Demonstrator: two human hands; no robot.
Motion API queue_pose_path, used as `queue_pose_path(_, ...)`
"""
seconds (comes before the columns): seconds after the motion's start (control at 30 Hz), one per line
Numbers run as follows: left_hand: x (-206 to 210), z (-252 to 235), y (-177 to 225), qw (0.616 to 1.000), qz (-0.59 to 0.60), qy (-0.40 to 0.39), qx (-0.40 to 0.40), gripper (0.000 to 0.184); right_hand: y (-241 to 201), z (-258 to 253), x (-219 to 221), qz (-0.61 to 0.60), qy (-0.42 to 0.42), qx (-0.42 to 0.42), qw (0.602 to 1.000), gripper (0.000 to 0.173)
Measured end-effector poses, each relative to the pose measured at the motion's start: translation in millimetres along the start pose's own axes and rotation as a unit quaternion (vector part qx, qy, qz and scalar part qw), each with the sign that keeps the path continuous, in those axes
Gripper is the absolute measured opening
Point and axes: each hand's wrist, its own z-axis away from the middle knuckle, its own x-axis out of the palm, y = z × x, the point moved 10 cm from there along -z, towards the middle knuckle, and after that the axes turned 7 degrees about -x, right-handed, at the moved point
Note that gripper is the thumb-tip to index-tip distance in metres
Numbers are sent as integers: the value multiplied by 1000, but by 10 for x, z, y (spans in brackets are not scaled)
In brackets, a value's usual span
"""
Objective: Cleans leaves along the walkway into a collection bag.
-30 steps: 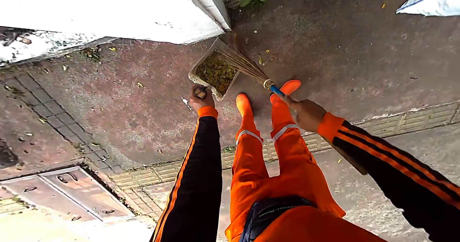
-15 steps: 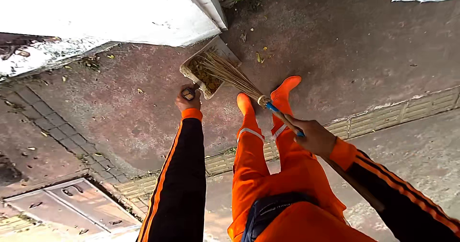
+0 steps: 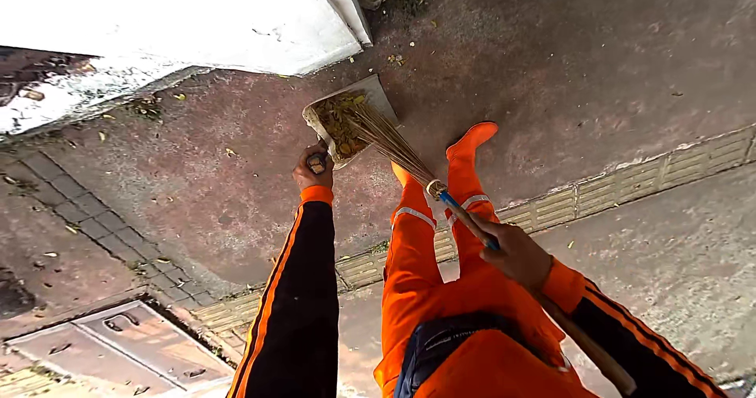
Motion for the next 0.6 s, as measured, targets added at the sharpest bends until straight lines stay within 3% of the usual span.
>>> queue_pose_path(0.1, -92, 80, -134, 999, 25, 24, -28, 34, 101, 278, -596, 8, 91, 8, 996, 74)
queue_pose_path(0.23, -22, 107, -277, 995, 35, 44, -78, 34, 159, -677, -1217, 28, 192, 107, 975, 79)
queue_pose_path(0.33, 63, 106, -276, 994, 34, 46, -98, 34, -103, -1297, -892, 101, 113, 84, 985, 82)
queue_pose_path(0.43, 17, 162, -320, 991, 48, 54, -112, 34, -319, -881, -358, 177, 10, 34, 984, 81)
queue_pose_path(0.53, -55, 251, -447, 988, 91, 60, -112, 37, -321, -149, -463, 146, -8, -2, 989, 77)
queue_pose_path(0.6, -92, 369, -592, 983, 113, 76, -121, 36, -285, 33, -651, 108, 26, 3, 994, 76)
